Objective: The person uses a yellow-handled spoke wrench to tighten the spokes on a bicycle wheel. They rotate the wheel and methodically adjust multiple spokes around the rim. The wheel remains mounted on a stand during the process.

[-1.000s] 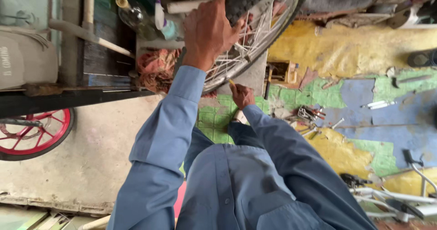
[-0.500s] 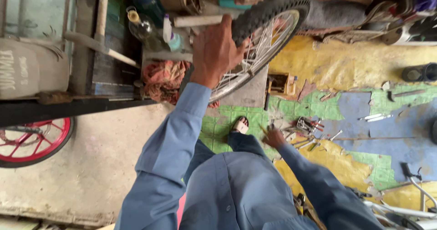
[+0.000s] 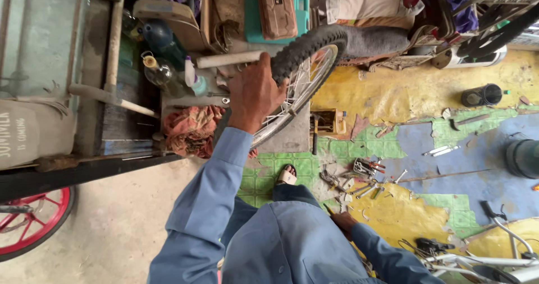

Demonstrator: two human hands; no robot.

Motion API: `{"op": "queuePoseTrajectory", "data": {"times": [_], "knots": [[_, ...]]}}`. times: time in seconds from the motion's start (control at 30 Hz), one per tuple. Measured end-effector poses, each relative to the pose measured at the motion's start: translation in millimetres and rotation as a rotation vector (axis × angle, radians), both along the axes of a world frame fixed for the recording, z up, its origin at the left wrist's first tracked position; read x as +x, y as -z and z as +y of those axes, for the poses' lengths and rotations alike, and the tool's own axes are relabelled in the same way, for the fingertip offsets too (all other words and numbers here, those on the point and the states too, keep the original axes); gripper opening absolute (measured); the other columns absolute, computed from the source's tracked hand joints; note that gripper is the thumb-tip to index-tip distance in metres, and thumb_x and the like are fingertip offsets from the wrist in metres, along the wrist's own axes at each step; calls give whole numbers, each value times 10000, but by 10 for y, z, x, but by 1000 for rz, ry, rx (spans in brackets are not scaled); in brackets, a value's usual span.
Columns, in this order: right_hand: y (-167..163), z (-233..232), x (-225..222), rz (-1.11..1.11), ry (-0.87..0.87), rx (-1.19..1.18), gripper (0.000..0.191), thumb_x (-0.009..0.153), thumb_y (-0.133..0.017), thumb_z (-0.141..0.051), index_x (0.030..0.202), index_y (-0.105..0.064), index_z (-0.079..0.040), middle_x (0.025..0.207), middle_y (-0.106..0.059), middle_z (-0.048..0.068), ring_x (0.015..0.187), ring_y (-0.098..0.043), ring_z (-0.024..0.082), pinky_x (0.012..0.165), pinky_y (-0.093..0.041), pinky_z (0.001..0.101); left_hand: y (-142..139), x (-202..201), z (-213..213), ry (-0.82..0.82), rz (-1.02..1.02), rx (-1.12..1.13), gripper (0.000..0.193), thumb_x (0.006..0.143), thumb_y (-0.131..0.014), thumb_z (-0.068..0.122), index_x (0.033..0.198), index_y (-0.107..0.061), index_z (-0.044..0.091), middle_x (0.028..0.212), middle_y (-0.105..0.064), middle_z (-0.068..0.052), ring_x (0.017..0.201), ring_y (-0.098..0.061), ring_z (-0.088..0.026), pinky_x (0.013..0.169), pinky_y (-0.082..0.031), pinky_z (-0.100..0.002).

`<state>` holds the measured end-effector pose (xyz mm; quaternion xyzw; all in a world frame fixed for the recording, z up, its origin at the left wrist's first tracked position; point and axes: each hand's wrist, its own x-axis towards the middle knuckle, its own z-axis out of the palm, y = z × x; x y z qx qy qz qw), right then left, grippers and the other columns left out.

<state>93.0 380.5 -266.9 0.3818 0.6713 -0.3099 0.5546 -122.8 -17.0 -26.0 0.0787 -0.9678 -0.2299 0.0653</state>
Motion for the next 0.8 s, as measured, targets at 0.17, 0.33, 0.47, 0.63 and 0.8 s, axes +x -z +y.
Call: {"op": "queuePoseTrajectory", "data": {"times": [0.17,0.33,0.47,0.63,0.8], "knots": [[58,121,42,-201,56,-126,415,906,-655,-461,705,-569,-109,501,-510,28,328,-393,137,304,-275,334,-70,45,62,0,21,0,525,792,-837,401,1079,-575,49,841,-742,-177,756,-739,-375,621,-563,-533],[111,100,150,-156,244,-184,299,934,-562,-184,951,-728,64,806,-748,193,594,-707,287,518,-568,478,-20,66,80,25,16,-21,559,817,-831,397,1123,-551,23,869,-719,-202,785,-726,-386,619,-563,-530],[64,94,195,-90,120,-53,325,959,-599,-244,949,-718,58,808,-735,183,598,-696,276,506,-523,466,41,57,137,65,141,-18,580,805,-841,375,1124,-533,2,940,-707,-211,864,-719,-376,678,-570,-499],[66,273,293,2,20,-82,365,963,-611,-302,872,-663,47,650,-568,163,435,-498,262,389,-336,441,54,72,174,51,158,-10,572,783,-856,374,1094,-532,20,977,-710,-205,879,-716,-375,693,-576,-481],[198,300,326,-44,144,-101,359,935,-642,-251,968,-737,94,743,-705,203,496,-655,284,433,-500,490,-66,115,243,40,38,2,554,831,-846,373,1132,-529,31,966,-714,-196,888,-718,-376,702,-565,-500]]}}
